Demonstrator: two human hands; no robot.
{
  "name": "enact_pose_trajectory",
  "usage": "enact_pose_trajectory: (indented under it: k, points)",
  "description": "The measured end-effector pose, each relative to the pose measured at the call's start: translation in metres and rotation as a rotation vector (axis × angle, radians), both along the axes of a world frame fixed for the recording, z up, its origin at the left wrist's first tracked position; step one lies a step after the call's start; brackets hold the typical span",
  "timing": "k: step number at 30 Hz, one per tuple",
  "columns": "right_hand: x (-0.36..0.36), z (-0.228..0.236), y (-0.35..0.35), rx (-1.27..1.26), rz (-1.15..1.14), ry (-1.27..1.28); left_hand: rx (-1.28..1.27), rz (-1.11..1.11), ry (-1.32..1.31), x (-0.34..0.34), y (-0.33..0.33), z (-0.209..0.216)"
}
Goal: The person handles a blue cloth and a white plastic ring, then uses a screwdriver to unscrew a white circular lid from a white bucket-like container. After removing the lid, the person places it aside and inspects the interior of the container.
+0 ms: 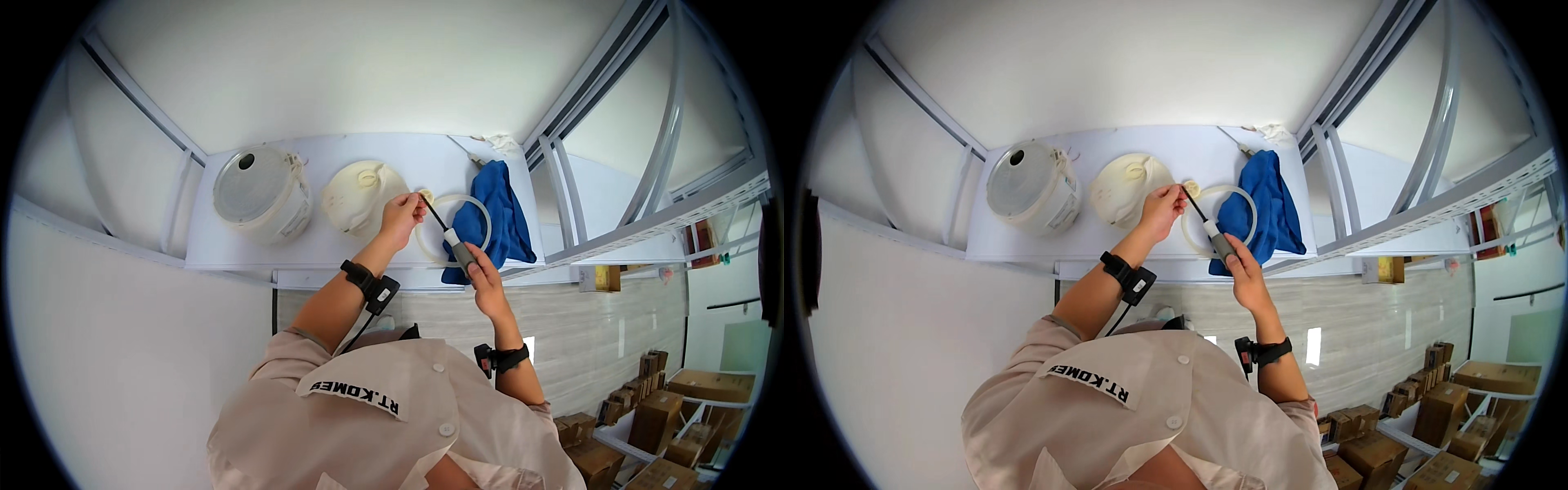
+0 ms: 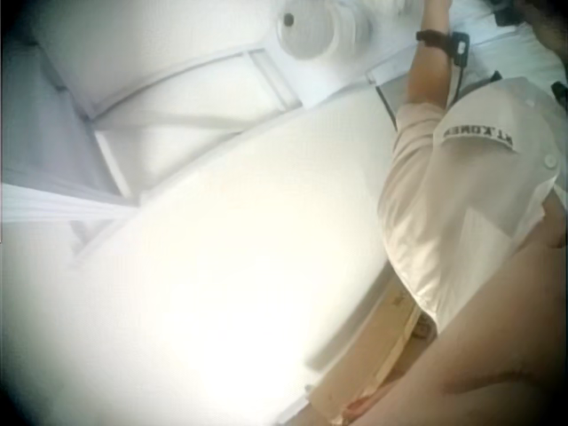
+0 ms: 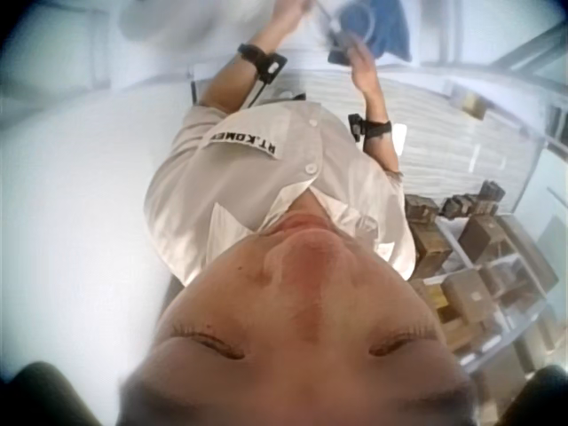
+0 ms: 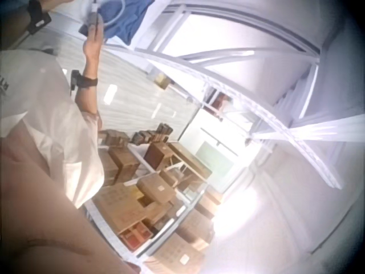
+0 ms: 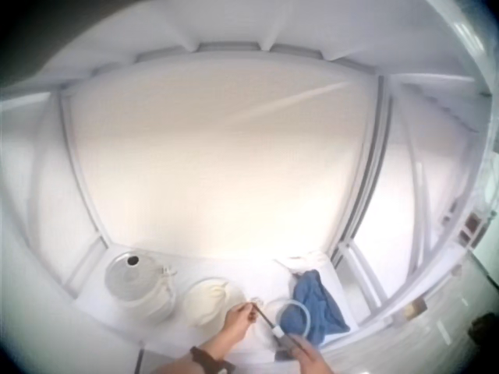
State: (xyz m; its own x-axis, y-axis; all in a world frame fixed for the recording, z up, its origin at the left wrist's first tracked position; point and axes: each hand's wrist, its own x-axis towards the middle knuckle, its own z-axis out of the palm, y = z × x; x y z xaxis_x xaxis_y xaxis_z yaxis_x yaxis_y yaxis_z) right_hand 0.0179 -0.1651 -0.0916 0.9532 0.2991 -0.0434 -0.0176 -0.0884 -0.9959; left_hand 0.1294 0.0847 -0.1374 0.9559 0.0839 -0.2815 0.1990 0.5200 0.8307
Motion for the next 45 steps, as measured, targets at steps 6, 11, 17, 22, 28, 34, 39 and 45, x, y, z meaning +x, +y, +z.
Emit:
enact_pose_trajectory:
  k: [6, 11, 17, 22, 28, 34, 39, 45]
  points:
    - [0.001, -0.004, -0.004, -0.003, -0.056, -0.003, 0.716, 0.063, -0.089, -0.004, 0.015, 0.005]
    - [-0.008, -0.011, -0.022, -0.023, -0.113, 0.016, 1.493, -0.016, -0.104, -0.004, 0.033, 0.026]
    - [-0.017, -0.019, -0.04, -0.024, -0.142, 0.049, 1.633, -0.032, -0.039, -0.013, 0.046, 0.002]
    - [-0.02, -0.016, -0.046, -0.025, -0.169, 0.048, 1.477, -0.009, -0.126, -0.028, 0.045, 0.013]
    - [-0.013, -0.007, -0.056, -0.005, -0.127, 0.089, 1.37, -0.041, -0.223, -0.084, 0.078, 0.035]
    - [-0.007, 0.007, -0.033, 0.023, -0.017, 0.045, 1.365, -0.038, -0.221, -0.142, 0.105, 0.038]
    - [0.005, 0.014, -0.002, 0.024, 0.094, 0.003, 1.327, 0.051, -0.221, -0.178, 0.119, 0.066]
    - [0.013, 0.037, 0.059, 0.047, 0.224, -0.195, 1.327, 0.217, -0.165, -0.204, 0.163, 0.107]
